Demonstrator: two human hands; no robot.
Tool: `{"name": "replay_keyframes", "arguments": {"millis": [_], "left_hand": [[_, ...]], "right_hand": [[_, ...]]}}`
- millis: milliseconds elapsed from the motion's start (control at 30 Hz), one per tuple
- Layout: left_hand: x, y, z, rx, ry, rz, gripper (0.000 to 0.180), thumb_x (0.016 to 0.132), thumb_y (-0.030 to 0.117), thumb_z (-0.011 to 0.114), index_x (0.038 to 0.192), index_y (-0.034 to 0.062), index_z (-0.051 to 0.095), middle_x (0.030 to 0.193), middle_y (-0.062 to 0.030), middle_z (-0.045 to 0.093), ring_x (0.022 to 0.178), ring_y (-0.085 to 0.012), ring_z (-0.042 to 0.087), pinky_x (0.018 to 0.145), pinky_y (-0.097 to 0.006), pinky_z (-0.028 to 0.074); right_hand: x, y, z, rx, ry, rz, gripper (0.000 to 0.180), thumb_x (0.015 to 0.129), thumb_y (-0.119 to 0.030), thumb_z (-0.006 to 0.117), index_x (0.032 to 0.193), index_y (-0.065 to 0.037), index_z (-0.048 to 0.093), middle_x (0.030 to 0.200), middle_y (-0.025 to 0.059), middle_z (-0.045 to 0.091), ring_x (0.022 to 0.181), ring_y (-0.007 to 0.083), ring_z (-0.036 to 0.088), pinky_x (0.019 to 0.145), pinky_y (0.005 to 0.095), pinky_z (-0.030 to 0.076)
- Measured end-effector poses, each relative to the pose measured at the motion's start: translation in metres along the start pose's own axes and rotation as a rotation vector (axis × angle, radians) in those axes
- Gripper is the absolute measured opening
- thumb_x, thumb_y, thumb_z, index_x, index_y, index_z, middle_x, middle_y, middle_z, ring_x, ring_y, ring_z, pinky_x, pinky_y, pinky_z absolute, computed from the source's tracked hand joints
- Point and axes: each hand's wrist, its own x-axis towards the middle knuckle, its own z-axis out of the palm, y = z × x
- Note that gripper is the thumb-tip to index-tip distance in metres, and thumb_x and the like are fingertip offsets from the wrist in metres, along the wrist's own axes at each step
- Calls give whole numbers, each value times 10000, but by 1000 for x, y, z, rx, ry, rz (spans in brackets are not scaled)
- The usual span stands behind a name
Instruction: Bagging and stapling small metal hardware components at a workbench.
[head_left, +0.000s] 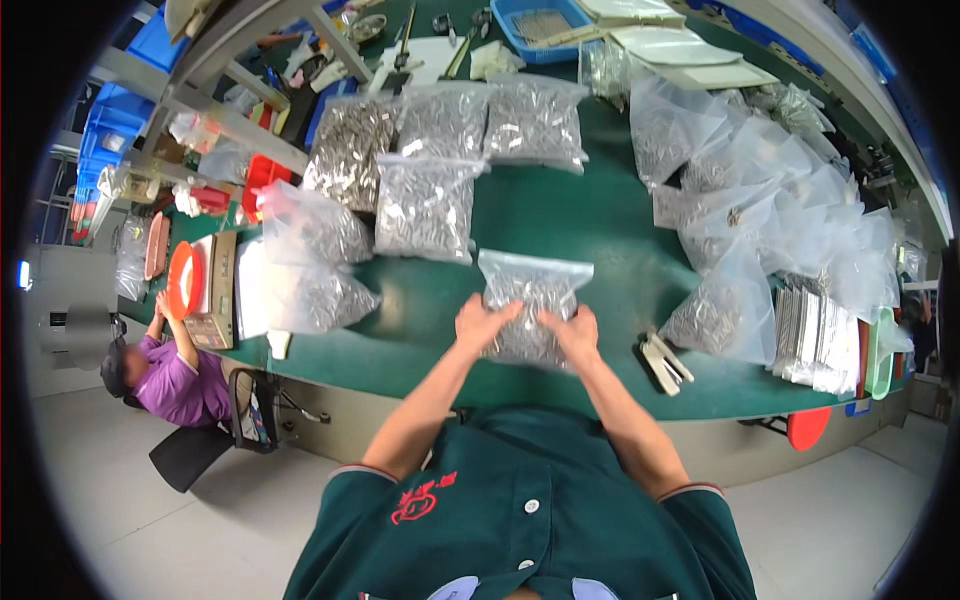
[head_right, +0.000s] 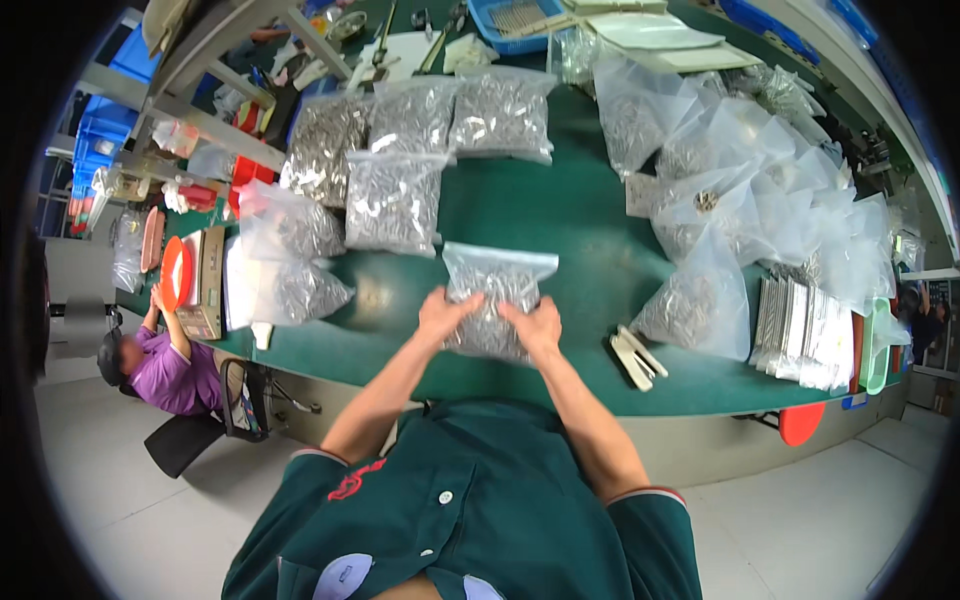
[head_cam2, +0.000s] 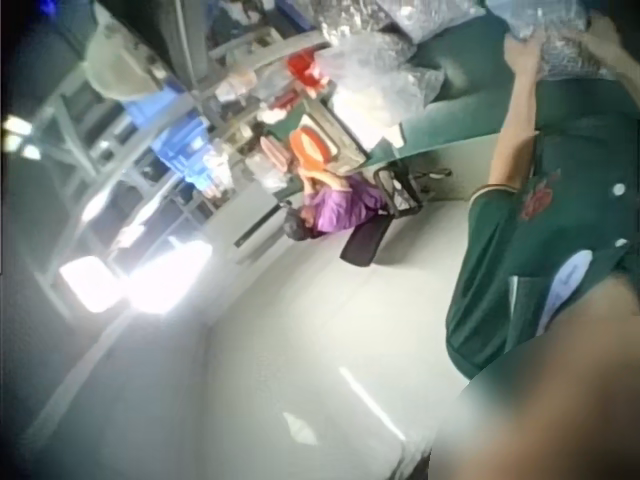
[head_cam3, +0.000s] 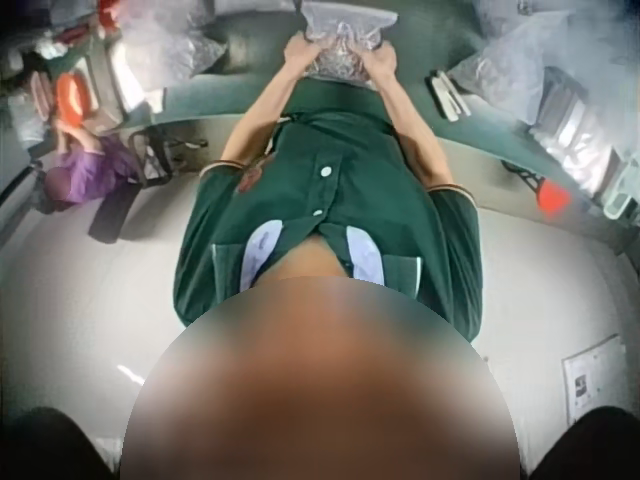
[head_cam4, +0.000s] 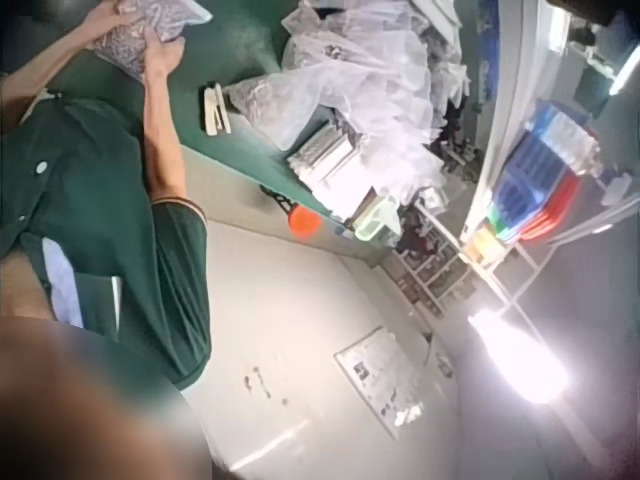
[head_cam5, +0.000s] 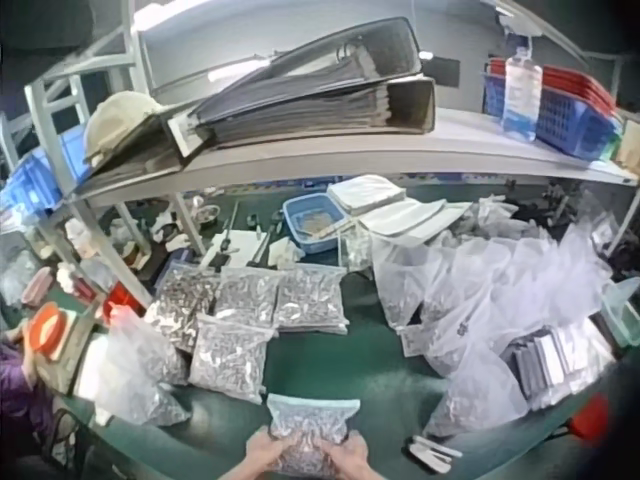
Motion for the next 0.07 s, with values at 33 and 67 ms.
{"name": "replay_keyframes", "arguments": {"millis": [33, 67], "left_hand": [[3, -13, 7, -34, 43, 82, 935, 562, 583, 752, 1194, -58, 501, 1160, -236, 567, 1113, -341, 537, 969, -364, 389], [8, -30, 12, -20, 90, 400, 1023, 639, 533, 732, 1347, -70, 304, 1396, -248, 327, 1337, -358, 253, 1095, -352, 208]], "right_hand": [[0, 11, 3, -78, 58, -103, 703, 592, -437, 807, 1013, 69, 559, 968, 193, 653, 909, 335, 630, 902, 379, 445], [12, -1, 6, -66, 60, -123, 703, 592, -437, 807, 1013, 69, 559, 968, 193, 653, 909, 335, 630, 902, 379, 445]]}}
